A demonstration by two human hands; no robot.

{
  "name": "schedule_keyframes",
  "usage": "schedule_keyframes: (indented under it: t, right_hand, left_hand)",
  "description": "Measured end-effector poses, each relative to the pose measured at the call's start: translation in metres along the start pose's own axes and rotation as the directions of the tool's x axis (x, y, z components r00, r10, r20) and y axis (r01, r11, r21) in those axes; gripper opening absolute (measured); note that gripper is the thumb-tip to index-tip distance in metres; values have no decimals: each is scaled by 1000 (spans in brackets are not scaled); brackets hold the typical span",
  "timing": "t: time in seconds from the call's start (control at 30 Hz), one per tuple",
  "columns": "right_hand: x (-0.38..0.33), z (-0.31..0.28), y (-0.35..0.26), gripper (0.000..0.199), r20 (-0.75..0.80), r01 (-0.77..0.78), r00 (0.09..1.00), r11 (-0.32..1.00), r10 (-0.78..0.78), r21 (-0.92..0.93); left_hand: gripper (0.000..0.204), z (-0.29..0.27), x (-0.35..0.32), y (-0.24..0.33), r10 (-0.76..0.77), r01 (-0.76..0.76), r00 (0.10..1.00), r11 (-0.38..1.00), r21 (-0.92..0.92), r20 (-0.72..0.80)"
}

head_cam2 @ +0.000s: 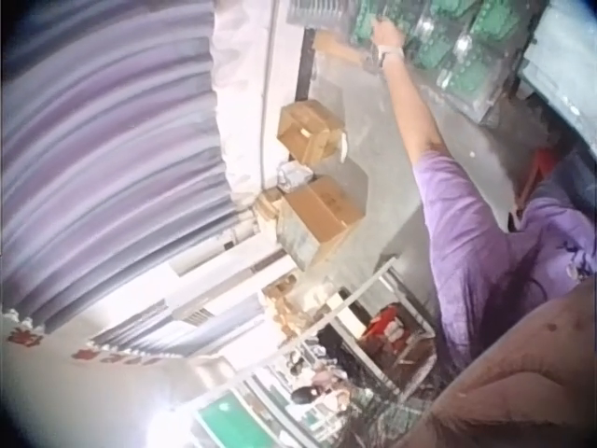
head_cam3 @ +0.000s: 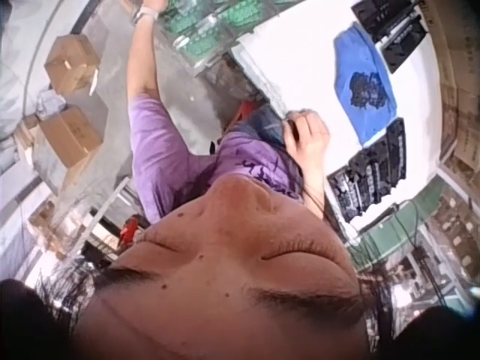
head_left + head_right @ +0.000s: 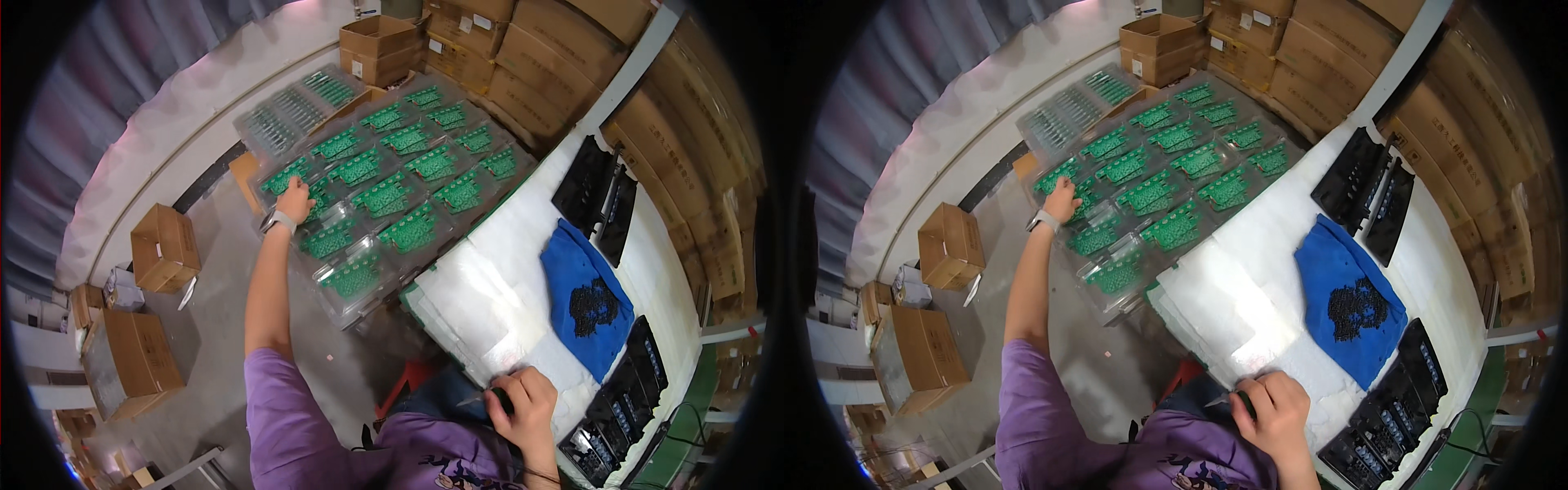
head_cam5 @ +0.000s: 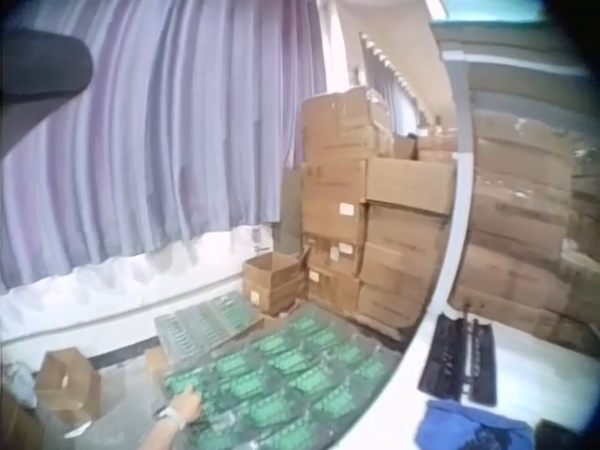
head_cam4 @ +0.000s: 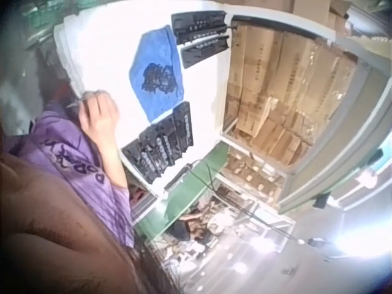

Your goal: Use an electric screwdriver to install screws and internal components into plastic battery pack housings on an assembly line.

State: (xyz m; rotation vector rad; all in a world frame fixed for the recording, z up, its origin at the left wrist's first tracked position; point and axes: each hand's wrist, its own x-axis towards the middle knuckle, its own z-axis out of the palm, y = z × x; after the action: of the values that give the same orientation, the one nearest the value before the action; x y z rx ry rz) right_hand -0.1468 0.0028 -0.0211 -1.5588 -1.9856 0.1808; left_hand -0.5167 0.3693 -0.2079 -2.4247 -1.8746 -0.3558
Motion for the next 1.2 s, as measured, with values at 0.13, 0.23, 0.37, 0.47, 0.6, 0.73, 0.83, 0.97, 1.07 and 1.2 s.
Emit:
schedule_keyframes:
  t: [0.13,0.23,0.37,0.47,0.6,0.73,0.83,0.97,1.07,1.2]
  right_hand:
    - [4,0,0,19,16,-55,998,998,55,11]
    - [7,1,3,19,40,-57,997,998,58,-29]
    - [9,2,4,19,37,-47,998,999,48,-3]
    - [9,3,4,18,41,-63,997,998,64,-17]
    - [7,1,5,18,40,-59,997,996,62,-71]
    - [9,5,6,17,27,-38,999,998,40,-40]
    - [9,5,8,17,44,-43,998,998,45,-44]
    - [9,0,9,17,44,-70,996,995,73,-68]
    - [10,0,8,17,50,-65,996,996,68,-55]
    - [14,4,7,17,10,-68,998,998,68,-2]
  left_hand:
    - [41,7,-5,12,-66,73,996,989,-129,54]
    - [50,-9,-8,31,-168,171,985,976,-132,30]
    - [58,-2,-1,1,-244,278,959,911,-303,145]
    - [50,-10,32,-15,-210,286,941,913,-290,267]
    - [40,-2,70,-36,-255,301,951,897,-323,176]
    - [48,34,72,-118,-232,261,926,963,-62,298]
    - [50,44,71,-90,-273,274,953,962,8,132]
    - [43,16,75,-45,-349,390,902,912,-130,253]
    - [42,16,73,-63,-347,436,883,855,-281,316]
    - [42,15,68,-72,-384,455,874,861,-228,296]
